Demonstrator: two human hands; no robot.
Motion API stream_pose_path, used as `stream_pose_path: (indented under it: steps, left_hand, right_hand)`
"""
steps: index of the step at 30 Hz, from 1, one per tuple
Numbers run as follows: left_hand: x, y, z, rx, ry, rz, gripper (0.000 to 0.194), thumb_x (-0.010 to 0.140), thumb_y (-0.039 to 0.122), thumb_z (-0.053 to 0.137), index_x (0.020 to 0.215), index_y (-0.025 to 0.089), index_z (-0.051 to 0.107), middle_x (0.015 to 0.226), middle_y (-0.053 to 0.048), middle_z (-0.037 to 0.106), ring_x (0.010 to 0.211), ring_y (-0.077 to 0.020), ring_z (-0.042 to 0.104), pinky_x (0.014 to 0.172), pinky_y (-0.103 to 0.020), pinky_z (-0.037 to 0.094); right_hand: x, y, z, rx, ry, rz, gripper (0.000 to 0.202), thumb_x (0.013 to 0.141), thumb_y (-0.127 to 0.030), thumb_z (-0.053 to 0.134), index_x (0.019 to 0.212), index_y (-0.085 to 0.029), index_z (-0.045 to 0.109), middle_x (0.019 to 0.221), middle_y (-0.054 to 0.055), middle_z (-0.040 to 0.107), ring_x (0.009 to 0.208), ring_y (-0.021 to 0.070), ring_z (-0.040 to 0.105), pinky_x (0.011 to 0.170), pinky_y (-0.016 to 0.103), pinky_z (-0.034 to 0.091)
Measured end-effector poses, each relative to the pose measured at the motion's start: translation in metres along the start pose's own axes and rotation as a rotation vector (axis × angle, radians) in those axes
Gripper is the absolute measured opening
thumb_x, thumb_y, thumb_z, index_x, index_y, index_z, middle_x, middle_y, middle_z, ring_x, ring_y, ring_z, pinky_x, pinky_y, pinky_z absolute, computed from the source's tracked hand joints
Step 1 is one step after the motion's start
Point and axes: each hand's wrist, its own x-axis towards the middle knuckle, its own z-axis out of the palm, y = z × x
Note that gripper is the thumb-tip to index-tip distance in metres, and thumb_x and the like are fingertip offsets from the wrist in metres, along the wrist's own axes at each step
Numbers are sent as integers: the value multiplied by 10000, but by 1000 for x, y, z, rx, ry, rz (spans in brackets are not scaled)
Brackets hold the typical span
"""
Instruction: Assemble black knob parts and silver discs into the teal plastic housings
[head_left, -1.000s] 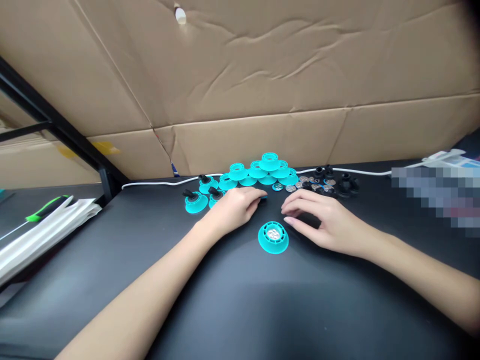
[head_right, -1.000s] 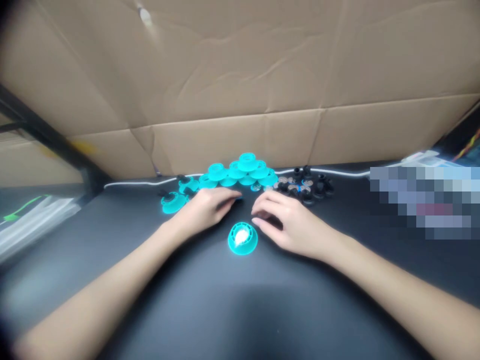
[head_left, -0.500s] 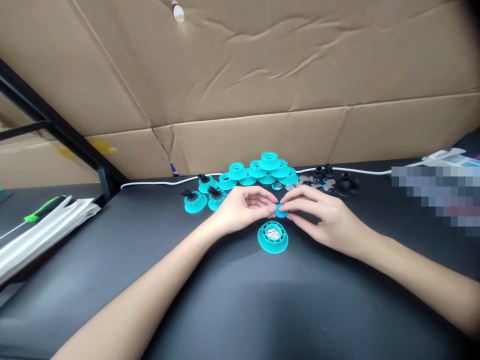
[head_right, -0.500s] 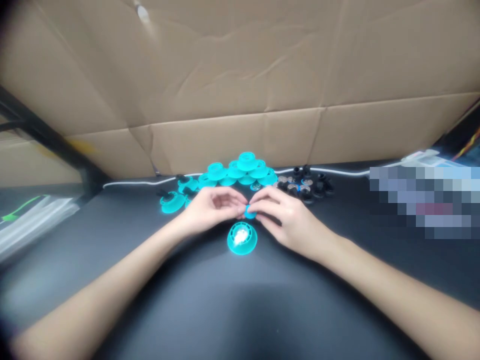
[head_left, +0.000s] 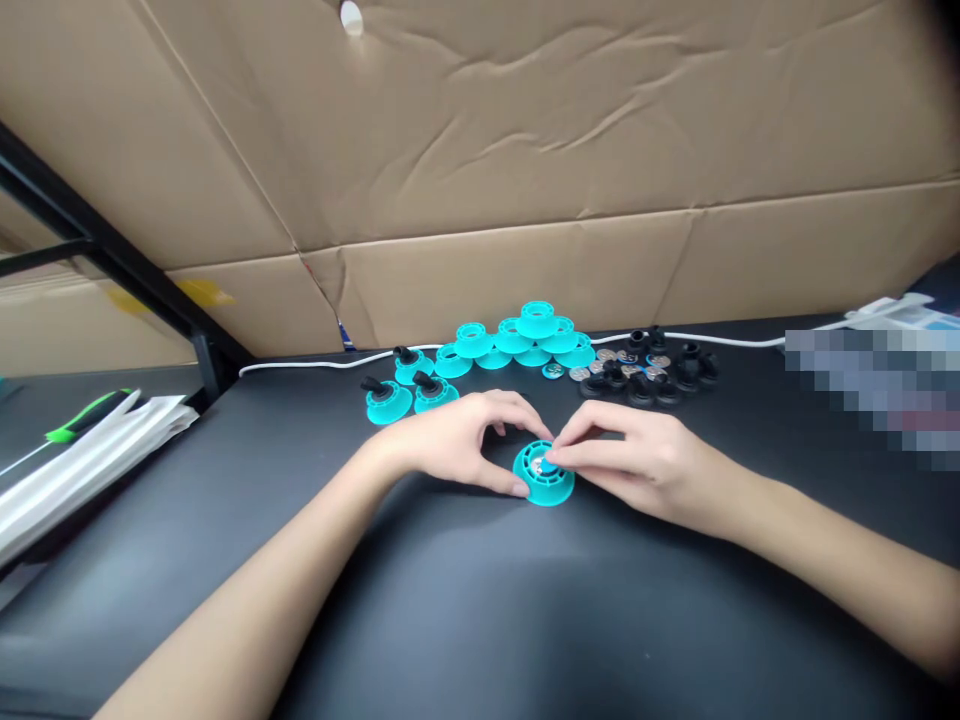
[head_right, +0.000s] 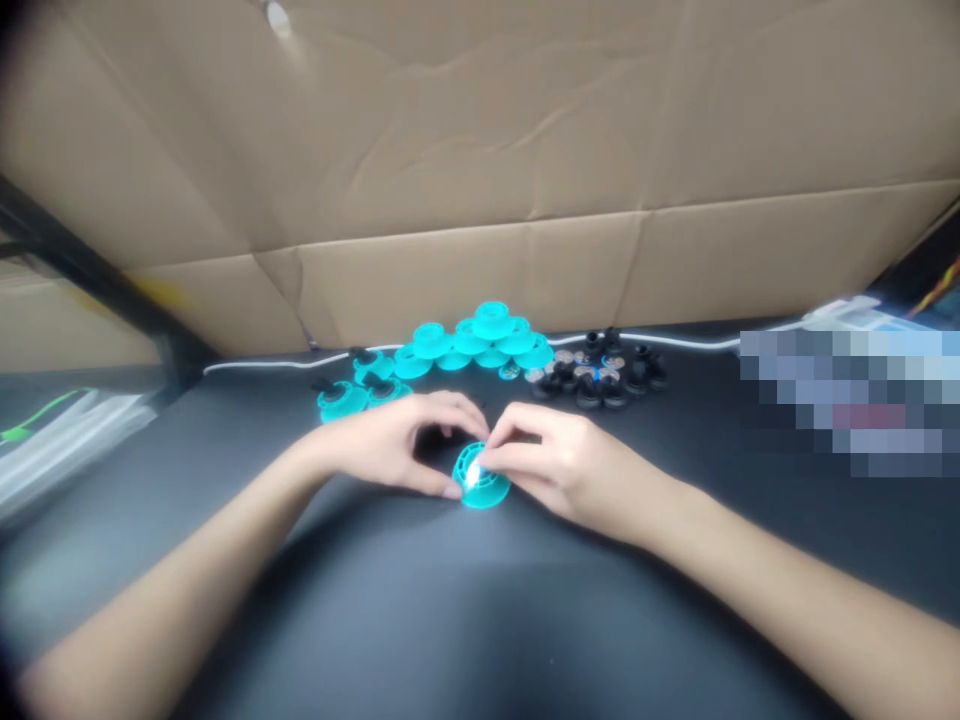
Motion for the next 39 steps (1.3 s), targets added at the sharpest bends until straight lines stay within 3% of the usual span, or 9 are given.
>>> stream_pose_path:
  steps: [10,17,19,22,24,27,32,39]
  left_hand:
    - [5,-4,9,31,23,10,455,793,301,928,1205,220,752,1223,-87,701,1144,-252,643,986,-367,534]
    - [2,-2,2,29,24,-30,441,814,311,901,1222,236,750,1219,-76,714,1088,-230,659,939,-341,555]
    - [-1,-5,-2,37,61,-40,362,870,322,847,1207,234,752,1197,-74,727,1044,-216,674,936,-347,569]
    - [-3,-14,-4,101,207,-46,206,950,256,721,1144,198,756,1182,-93,735,1038,-217,694,951,-365,586]
    - [-2,-21,-1,197,290,-44,217,973,215,664,1169,192,753,1266,-112,716,1168,-247,684,1056,-404,560]
    - [3,-27,8,319,312,-54,248,994,223,646,1217,203,753,1402,-128,675,1351,-293,614,1194,-474,475]
    - [10,-25,17,346,333,-35,166,1023,188,605,1096,176,753,1203,-120,740,1186,-261,678,1082,-430,546]
    - [9,-18,15,114,342,-68,41,941,164,700,950,167,740,1044,-84,736,966,-208,710,928,-366,596]
  right_hand:
    - [2,-10,-5,-110,-175,47,261,1064,-116,514,1157,-152,755,1186,142,694,1056,233,658,879,366,596]
    - [3,-11,-8,-88,-241,61,200,1059,-224,589,1200,-182,725,1282,148,653,1114,252,663,914,393,608]
    - [3,-10,-8,-69,-232,61,210,1064,-236,590,1224,-193,719,1285,140,650,1120,246,660,924,393,607]
    - [2,-7,-7,-31,-170,95,203,1063,-253,605,1230,-203,709,1271,130,651,1079,225,670,930,387,606]
    - [2,-4,-7,-31,-122,136,190,1062,-253,608,1220,-208,704,1248,122,658,1049,219,677,927,389,602]
    - [1,1,-6,-49,-69,175,162,1059,-241,610,1187,-217,706,1205,111,674,1055,227,678,929,399,592]
    - [3,7,-6,-43,-16,184,122,1049,-211,616,1129,-218,709,1134,99,694,1048,237,678,930,418,593]
    - [4,7,-5,-38,5,189,120,1044,-195,615,1093,-217,722,1099,92,705,984,225,689,871,392,603]
